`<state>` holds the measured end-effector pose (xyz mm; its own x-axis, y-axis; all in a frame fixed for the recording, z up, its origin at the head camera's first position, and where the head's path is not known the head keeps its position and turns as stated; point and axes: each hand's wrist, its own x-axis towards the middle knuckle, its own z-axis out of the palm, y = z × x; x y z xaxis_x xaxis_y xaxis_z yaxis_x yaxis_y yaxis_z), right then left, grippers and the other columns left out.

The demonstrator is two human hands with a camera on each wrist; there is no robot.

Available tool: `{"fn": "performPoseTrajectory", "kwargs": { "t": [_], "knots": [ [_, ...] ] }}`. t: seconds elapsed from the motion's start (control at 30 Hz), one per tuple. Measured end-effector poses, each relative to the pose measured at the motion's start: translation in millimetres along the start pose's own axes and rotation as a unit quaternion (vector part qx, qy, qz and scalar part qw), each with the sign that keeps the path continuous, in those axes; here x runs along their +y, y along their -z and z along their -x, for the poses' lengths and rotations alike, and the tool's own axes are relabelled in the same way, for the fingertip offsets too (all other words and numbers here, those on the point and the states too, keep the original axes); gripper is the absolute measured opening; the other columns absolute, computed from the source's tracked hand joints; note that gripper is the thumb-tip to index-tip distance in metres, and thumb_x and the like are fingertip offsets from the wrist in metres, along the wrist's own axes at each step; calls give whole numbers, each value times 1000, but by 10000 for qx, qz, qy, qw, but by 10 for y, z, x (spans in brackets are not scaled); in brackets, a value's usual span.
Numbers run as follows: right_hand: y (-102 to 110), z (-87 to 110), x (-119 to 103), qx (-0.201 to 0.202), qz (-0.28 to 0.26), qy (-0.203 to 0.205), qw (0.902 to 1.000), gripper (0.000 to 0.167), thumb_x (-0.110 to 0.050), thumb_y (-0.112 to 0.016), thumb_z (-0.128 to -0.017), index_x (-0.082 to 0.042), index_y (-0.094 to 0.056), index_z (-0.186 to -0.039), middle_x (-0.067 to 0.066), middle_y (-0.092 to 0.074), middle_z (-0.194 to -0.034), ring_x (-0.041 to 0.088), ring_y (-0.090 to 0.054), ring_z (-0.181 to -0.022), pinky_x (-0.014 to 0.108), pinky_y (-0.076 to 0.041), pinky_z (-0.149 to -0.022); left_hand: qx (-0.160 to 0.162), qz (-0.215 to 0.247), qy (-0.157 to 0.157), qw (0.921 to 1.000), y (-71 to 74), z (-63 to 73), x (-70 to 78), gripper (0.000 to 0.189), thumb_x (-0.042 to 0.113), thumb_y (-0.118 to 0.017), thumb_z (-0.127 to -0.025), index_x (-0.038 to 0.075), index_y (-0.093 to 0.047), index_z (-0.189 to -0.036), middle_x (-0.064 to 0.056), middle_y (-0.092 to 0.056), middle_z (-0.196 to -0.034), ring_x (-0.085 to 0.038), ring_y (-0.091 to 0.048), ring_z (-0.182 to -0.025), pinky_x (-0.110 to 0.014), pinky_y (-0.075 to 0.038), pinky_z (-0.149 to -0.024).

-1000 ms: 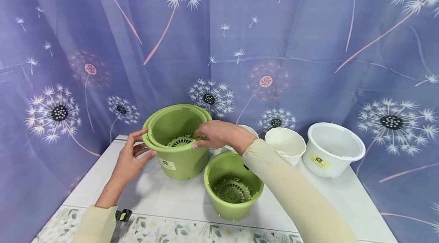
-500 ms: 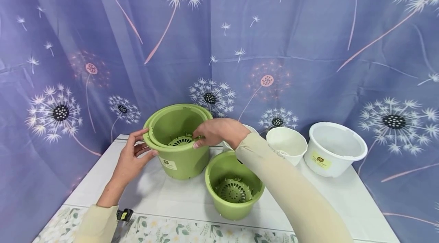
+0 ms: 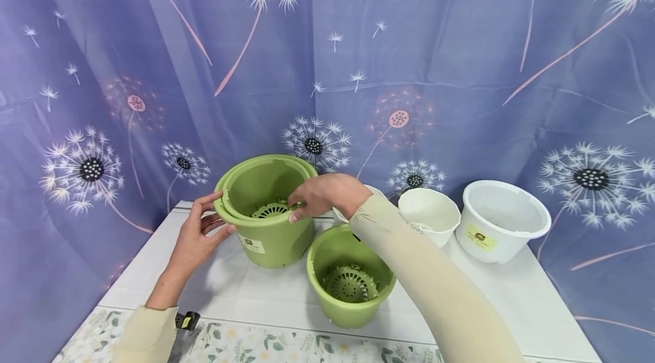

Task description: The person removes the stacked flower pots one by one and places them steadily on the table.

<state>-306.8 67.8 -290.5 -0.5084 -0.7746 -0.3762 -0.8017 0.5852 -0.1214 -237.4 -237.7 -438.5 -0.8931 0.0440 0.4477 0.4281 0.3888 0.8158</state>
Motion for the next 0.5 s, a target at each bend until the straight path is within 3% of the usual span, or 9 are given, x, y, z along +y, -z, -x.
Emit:
{"fn": "performPoseTrajectory", "kwargs": {
  "t": [0.27, 0.5],
  "knots": [
    [12, 7, 15, -2, -60, -107, 9999, 61, -49, -59, -107, -10, -56, -153, 13, -58, -153, 32, -53, -143, 49, -41, -128, 32, 20, -80, 10000, -15, -26, 5, 83, 10, -87, -90, 20, -43, -159, -15, -53, -128, -34, -65, -123, -39, -57, -112],
    [-42, -7, 38, 443, -28, 352, 9984, 48, -42, -64, -105, -6, -67, -137, 12, -72, -131, 29, -67, -124, 45, -54, -115, 27, -25, -67, 10000, -7, -15, -2, 82, 11, -86, -91, 20, -42, -160, -16, -53, -128, -34, -65, -123, -39, -57, -112]
  ]
}}
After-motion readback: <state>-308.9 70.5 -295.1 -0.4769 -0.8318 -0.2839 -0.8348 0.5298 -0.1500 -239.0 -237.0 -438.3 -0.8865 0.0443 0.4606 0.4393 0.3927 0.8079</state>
